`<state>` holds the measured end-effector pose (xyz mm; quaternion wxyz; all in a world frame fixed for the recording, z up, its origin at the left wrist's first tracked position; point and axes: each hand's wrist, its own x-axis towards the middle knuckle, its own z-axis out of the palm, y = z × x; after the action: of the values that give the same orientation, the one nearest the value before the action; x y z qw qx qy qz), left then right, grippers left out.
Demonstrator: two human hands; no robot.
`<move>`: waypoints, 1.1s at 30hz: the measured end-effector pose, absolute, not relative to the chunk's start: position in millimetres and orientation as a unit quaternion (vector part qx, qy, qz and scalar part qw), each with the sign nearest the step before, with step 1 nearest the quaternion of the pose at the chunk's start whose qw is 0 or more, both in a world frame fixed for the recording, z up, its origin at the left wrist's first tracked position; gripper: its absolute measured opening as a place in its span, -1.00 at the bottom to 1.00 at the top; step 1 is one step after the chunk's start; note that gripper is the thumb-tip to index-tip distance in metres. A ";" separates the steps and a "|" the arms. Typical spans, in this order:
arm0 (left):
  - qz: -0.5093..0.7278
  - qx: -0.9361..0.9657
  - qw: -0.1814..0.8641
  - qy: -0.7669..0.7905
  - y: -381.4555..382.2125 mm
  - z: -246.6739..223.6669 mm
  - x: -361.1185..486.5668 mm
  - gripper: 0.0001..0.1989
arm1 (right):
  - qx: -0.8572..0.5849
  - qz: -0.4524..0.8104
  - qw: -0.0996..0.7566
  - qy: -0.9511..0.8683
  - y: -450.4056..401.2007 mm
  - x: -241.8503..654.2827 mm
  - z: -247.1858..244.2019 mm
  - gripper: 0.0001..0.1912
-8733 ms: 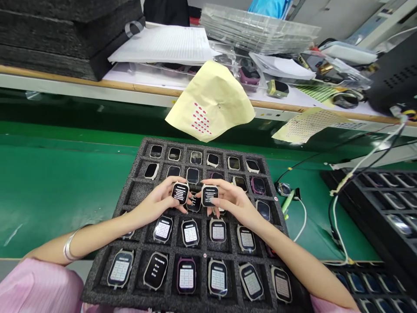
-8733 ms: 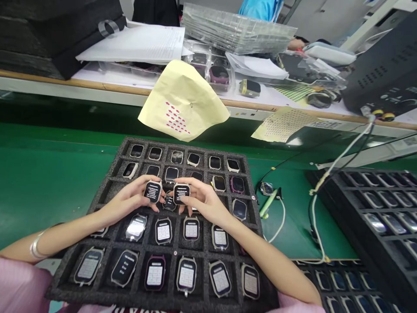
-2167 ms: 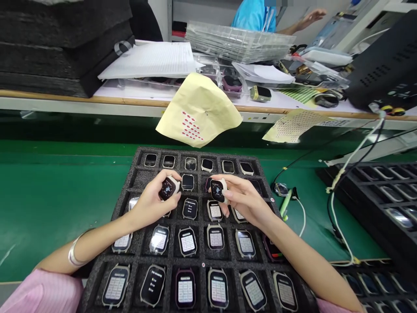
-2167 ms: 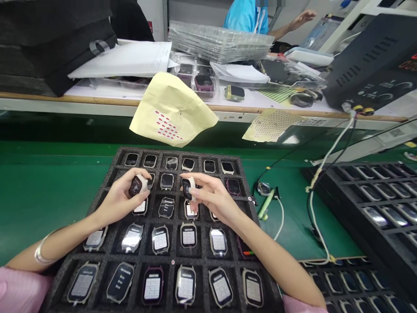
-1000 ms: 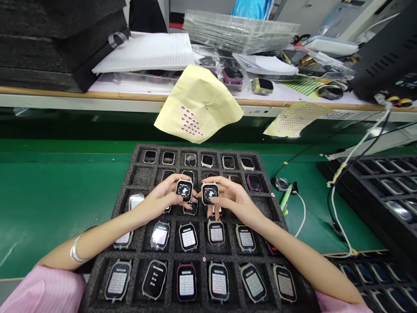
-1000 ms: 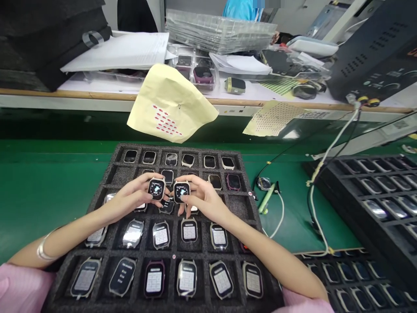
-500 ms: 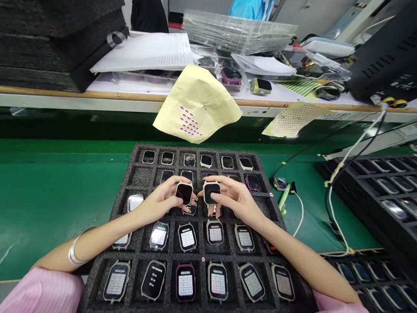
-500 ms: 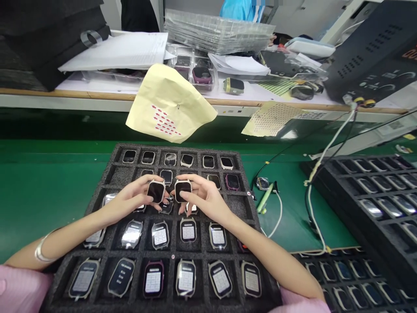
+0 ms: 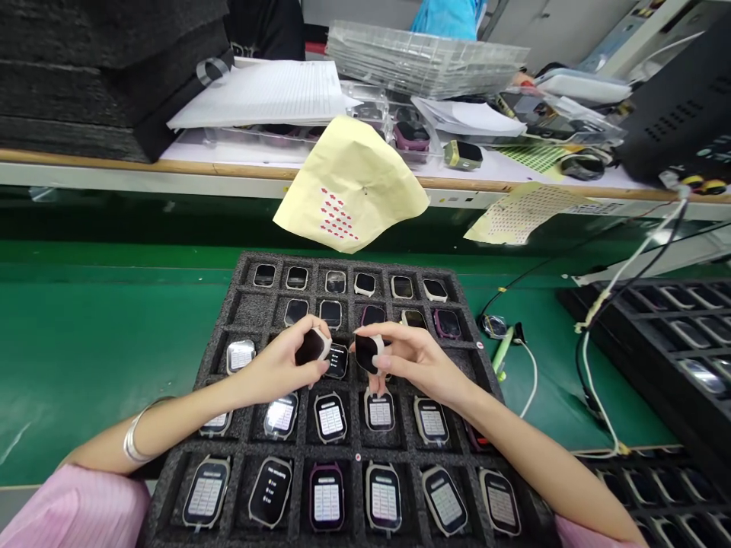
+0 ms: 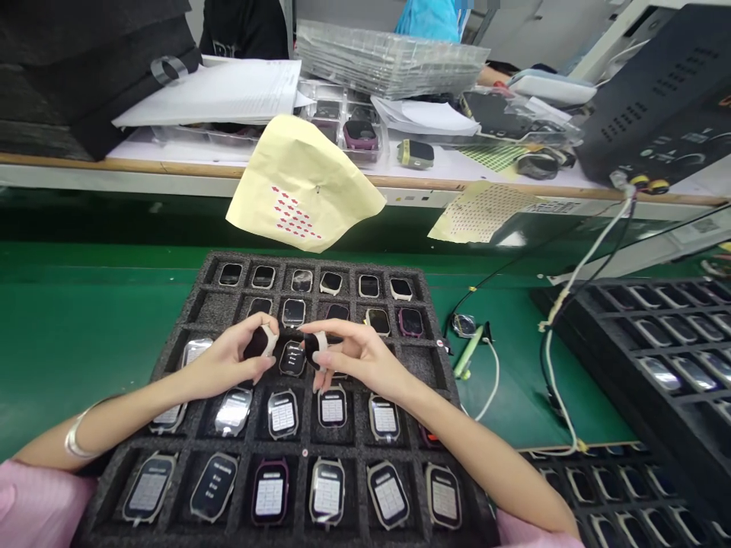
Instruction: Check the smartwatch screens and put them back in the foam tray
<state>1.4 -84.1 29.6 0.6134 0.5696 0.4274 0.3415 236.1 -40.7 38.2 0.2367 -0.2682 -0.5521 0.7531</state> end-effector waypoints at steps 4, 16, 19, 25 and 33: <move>0.363 0.558 0.612 0.427 -83.9 30.3 2.6 -0.76 | -0.254 0.761 0.253 -0.541 -41.6 233.3 39.3 -0.59; 0.348 0.612 0.547 0.452 -85.1 30.6 0.3 -0.77 | -0.265 0.751 0.235 -0.557 -39.5 239.2 36.1 -0.60; 0.359 0.591 0.563 0.453 -83.7 30.0 -0.3 -0.76 | -0.266 0.745 0.230 -0.567 -38.9 239.5 36.0 -0.60; 0.367 0.582 0.561 0.460 -82.0 29.9 -1.3 -0.77 | -0.278 0.736 0.237 -0.570 -38.4 240.2 38.0 -0.59; 0.370 0.595 0.552 0.452 -82.3 30.8 -1.3 -0.77 | -0.282 0.730 0.246 -0.572 -39.3 241.3 43.0 -0.61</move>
<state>-1.3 -82.3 30.8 0.5516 0.5955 0.4520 0.3699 241.3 -39.3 43.0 0.2459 -0.2821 -0.5723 0.7297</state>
